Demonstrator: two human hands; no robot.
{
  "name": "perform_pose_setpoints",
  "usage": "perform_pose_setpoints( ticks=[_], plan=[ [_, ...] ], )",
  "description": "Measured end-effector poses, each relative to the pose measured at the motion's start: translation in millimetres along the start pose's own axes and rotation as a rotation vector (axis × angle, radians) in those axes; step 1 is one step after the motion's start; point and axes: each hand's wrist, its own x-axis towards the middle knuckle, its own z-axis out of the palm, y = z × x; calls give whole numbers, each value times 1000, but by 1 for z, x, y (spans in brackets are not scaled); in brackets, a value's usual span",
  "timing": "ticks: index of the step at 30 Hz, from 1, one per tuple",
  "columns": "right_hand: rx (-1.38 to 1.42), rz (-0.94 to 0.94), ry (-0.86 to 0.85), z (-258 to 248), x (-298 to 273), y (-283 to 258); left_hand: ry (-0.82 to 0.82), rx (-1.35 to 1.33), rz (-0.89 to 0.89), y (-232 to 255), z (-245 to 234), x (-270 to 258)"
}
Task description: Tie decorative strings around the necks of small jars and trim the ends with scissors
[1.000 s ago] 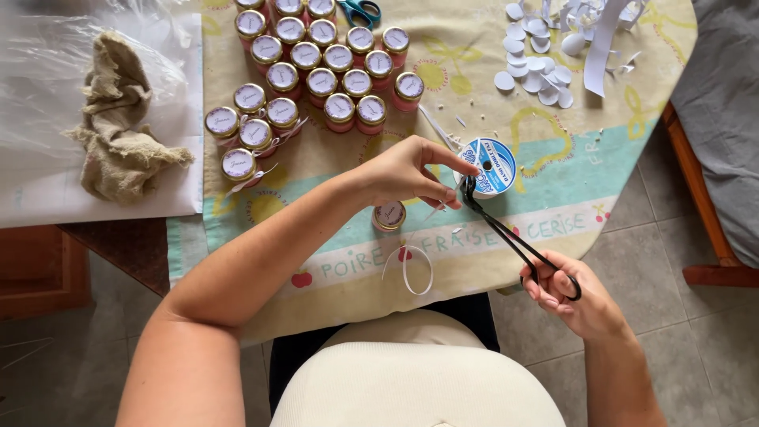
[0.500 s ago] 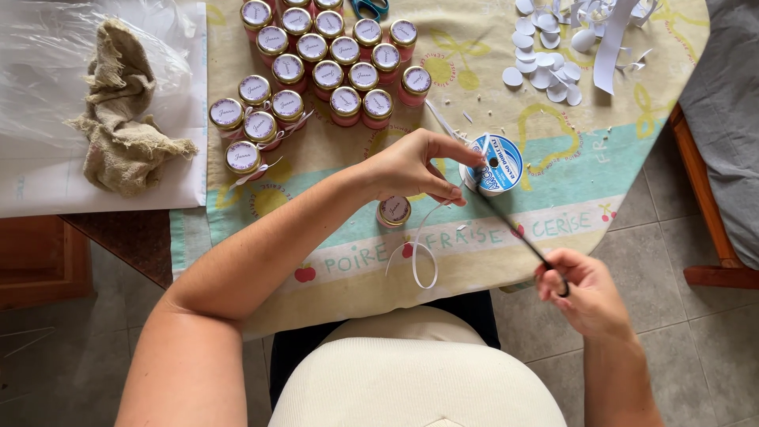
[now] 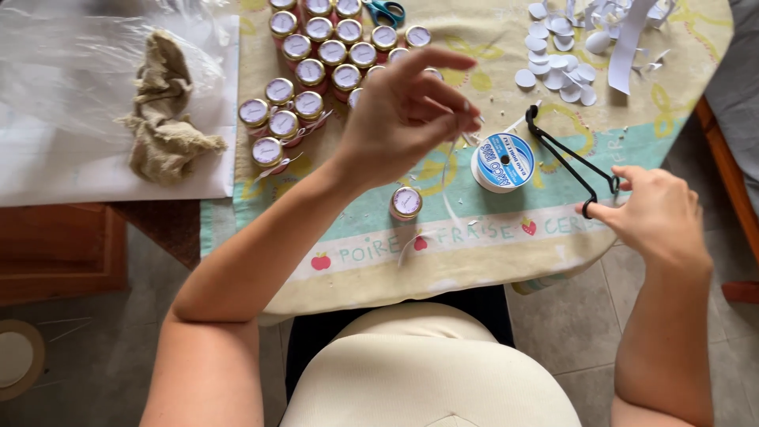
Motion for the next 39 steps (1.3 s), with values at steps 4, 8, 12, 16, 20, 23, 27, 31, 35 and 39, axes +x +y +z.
perform_pose_setpoints(
  ticks=[4,8,12,16,20,23,27,31,35,39],
  plan=[
    [-43,-49,16,-22,-17,-31,114,141,132,42,2,-16],
    [816,-1004,286,-15,-66,-128,238,87,175,51,4,-30],
    [1383,-903,248,33,-83,-183,438,260,214,60,-10,-46],
    [1341,-941,333,22,-84,-175,454,1115,378,38,-35,-73],
    [1241,-861,205,25,-70,-172,69,933,381,-5,-5,-100],
    [1240,-894,197,22,-61,-172,10,946,260,-31,-11,-103],
    [1089,-892,169,17,-47,-158,-14,1060,100,-46,-50,-92],
    [943,-862,213,43,-25,-152,39,1114,-193,-70,-67,-92],
    [821,-853,211,44,-34,-146,3,1102,-264,-76,-64,-100],
    [894,-794,-12,36,-60,-137,-65,827,-397,-67,-49,-124]
  ],
)
